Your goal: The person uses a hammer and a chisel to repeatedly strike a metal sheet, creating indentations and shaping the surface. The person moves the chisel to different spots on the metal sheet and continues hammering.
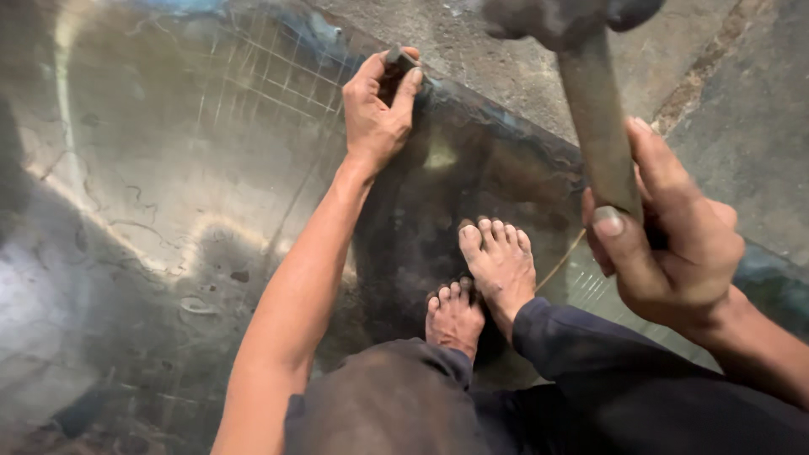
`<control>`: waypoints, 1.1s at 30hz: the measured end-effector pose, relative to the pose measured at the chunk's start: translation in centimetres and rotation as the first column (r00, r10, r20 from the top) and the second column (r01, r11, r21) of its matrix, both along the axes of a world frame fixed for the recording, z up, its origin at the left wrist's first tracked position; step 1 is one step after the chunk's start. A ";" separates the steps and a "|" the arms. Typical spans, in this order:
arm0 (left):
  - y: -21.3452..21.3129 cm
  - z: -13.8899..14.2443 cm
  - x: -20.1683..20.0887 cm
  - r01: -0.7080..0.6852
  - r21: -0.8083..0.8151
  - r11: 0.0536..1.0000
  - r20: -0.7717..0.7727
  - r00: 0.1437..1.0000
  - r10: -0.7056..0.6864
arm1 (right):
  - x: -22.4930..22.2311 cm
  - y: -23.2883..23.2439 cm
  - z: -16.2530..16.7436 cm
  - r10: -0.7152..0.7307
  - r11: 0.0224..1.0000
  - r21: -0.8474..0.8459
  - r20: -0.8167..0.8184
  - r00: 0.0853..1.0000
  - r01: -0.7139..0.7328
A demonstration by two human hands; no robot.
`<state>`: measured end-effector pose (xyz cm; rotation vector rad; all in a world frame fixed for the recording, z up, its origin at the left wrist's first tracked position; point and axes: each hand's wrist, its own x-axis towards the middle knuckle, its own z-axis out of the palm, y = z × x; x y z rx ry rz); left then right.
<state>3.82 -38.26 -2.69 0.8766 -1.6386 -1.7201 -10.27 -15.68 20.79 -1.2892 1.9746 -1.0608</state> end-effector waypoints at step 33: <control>-2.0 1.9 12.7 -0.403 0.158 0.901 -0.059 0.907 0.416 | 1.6 -5.2 -5.7 -0.077 0.897 0.441 0.239 0.968 -0.038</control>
